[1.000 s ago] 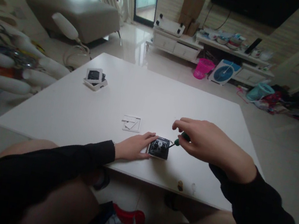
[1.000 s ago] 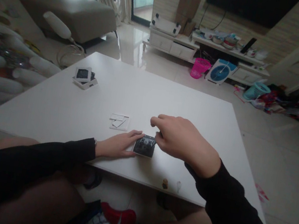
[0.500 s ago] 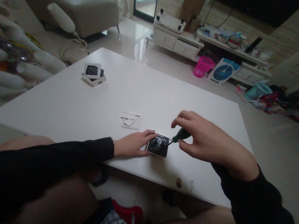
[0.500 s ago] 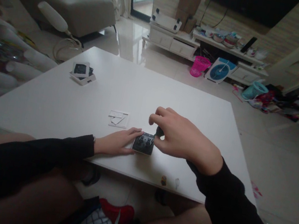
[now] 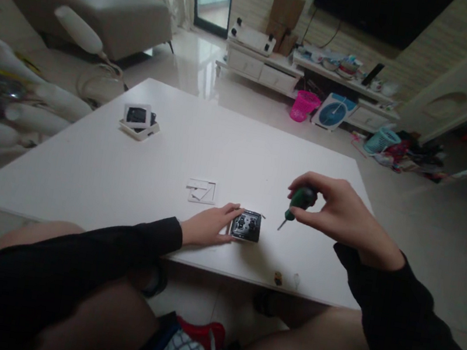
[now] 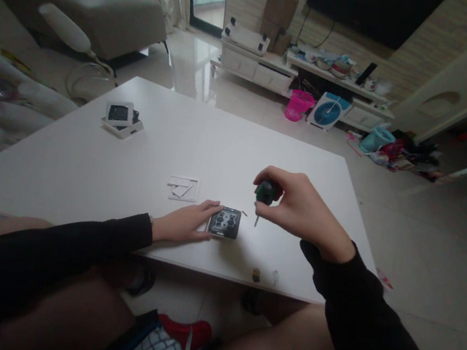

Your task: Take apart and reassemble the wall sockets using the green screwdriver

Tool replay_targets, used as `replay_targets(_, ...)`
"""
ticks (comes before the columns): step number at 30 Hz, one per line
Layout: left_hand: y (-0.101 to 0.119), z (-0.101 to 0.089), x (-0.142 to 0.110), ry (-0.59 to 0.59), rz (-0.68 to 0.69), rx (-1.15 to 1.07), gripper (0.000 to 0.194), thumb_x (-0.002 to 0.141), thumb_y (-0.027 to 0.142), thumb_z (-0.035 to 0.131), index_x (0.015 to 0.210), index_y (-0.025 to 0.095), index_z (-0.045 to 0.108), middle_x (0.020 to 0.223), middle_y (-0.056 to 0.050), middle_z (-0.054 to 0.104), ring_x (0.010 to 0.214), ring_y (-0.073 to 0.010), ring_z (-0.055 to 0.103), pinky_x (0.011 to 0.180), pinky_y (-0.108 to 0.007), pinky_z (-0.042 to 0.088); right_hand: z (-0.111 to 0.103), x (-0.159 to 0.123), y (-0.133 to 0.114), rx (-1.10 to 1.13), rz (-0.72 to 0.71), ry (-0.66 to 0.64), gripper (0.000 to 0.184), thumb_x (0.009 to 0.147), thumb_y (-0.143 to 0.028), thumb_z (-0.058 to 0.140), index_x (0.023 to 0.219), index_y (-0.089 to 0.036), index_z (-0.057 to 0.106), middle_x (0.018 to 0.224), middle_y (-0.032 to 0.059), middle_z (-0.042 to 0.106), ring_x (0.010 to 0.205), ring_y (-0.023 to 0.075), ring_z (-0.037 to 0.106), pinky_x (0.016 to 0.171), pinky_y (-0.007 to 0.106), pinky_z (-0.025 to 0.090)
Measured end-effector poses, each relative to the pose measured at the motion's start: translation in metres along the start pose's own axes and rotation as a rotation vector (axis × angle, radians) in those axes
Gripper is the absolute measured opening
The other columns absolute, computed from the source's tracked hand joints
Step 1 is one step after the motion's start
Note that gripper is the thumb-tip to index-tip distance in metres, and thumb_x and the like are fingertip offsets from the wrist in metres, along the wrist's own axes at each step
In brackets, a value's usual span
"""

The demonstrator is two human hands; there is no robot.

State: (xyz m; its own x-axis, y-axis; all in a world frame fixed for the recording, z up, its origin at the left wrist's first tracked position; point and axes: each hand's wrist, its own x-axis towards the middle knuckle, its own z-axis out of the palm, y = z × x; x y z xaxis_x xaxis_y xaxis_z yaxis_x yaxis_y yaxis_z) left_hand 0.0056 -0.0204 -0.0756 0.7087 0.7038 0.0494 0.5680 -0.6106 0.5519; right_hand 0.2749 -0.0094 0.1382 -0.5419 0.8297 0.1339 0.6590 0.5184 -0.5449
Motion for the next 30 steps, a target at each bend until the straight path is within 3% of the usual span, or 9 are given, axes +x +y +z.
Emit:
replay_targets(4, -0.001, 0.0, 0.0, 0.002, 0.005, -0.004, 0.08, 0.096, 0.043, 0.067, 0.163, 0.023, 0.027, 0.166, -0.018, 0.038, 0.131, -0.0352, 0.064, 0.113, -0.048, 0.051, -0.002, -0.011, 0.01, 0.026, 0.082, 0.168, 0.027, 0.088, -0.025, 0.066, 0.114, -0.021, 0.062, 0.091, 0.0038, 0.071, 0.08, 0.0194, 0.064, 0.074, 0.032, 0.048)
replay_targets(6, 0.0, 0.0, 0.0, -0.009, -0.002, 0.001, 0.081, 0.096, 0.043, 0.067, 0.163, 0.023, 0.027, 0.167, -0.018, 0.037, 0.133, -0.0355, 0.064, 0.114, -0.048, 0.05, 0.006, -0.014, 0.019, -0.03, 0.13, 0.161, 0.032, 0.088, -0.022, 0.061, 0.119, -0.02, 0.058, 0.088, 0.0016, 0.066, 0.075, 0.018, 0.06, 0.071, 0.031, 0.045)
replay_targets(11, 0.0, 0.001, 0.002, -0.015, -0.012, 0.011, 0.082, 0.095, 0.041, 0.068, 0.163, 0.019, 0.028, 0.168, -0.019, 0.036, 0.134, -0.0351, 0.062, 0.117, -0.047, 0.049, 0.049, -0.018, 0.047, -0.136, 0.139, -0.088, 0.034, 0.076, -0.009, 0.055, 0.107, -0.017, 0.064, 0.086, 0.0019, 0.067, 0.074, 0.0162, 0.057, 0.071, 0.028, 0.041)
replay_targets(14, 0.0, 0.002, 0.002, -0.01, -0.005, 0.003, 0.082, 0.095, 0.041, 0.068, 0.164, 0.019, 0.028, 0.167, -0.019, 0.037, 0.135, -0.0347, 0.062, 0.117, -0.046, 0.049, 0.076, -0.016, 0.057, -0.228, 0.186, -0.313, 0.015, 0.088, -0.015, 0.058, 0.094, -0.017, 0.071, 0.088, 0.0057, 0.075, 0.079, 0.0167, 0.064, 0.074, 0.027, 0.042)
replay_targets(16, 0.0, 0.003, 0.003, -0.005, -0.002, -0.004, 0.082, 0.094, 0.039, 0.068, 0.163, 0.02, 0.028, 0.167, -0.019, 0.037, 0.135, -0.0343, 0.062, 0.117, -0.046, 0.049, 0.089, -0.013, 0.059, -0.387, 0.238, -0.419, 0.015, 0.094, -0.023, 0.062, 0.095, -0.018, 0.076, 0.091, 0.0071, 0.078, 0.082, 0.0179, 0.067, 0.072, 0.027, 0.041)
replay_targets(21, 0.0, 0.003, 0.003, -0.005, -0.009, -0.007, 0.081, 0.094, 0.04, 0.068, 0.163, 0.02, 0.03, 0.168, -0.019, 0.037, 0.138, -0.0364, 0.06, 0.117, -0.047, 0.049, 0.109, -0.004, 0.055, -0.511, 0.241, -0.481, 0.015, 0.095, -0.031, 0.068, 0.102, -0.022, 0.078, 0.1, 0.0084, 0.081, 0.091, 0.0212, 0.073, 0.071, 0.028, 0.041)
replay_targets(30, 0.003, 0.001, 0.005, -0.005, 0.002, 0.0, 0.08, 0.094, 0.04, 0.07, 0.161, 0.019, 0.032, 0.166, -0.02, 0.039, 0.132, -0.0361, 0.064, 0.116, -0.046, 0.05, 0.124, 0.007, 0.045, -0.654, 0.227, -0.577, 0.023, 0.093, -0.022, 0.063, 0.111, -0.015, 0.075, 0.111, 0.0172, 0.08, 0.099, 0.0274, 0.077, 0.079, 0.031, 0.052)
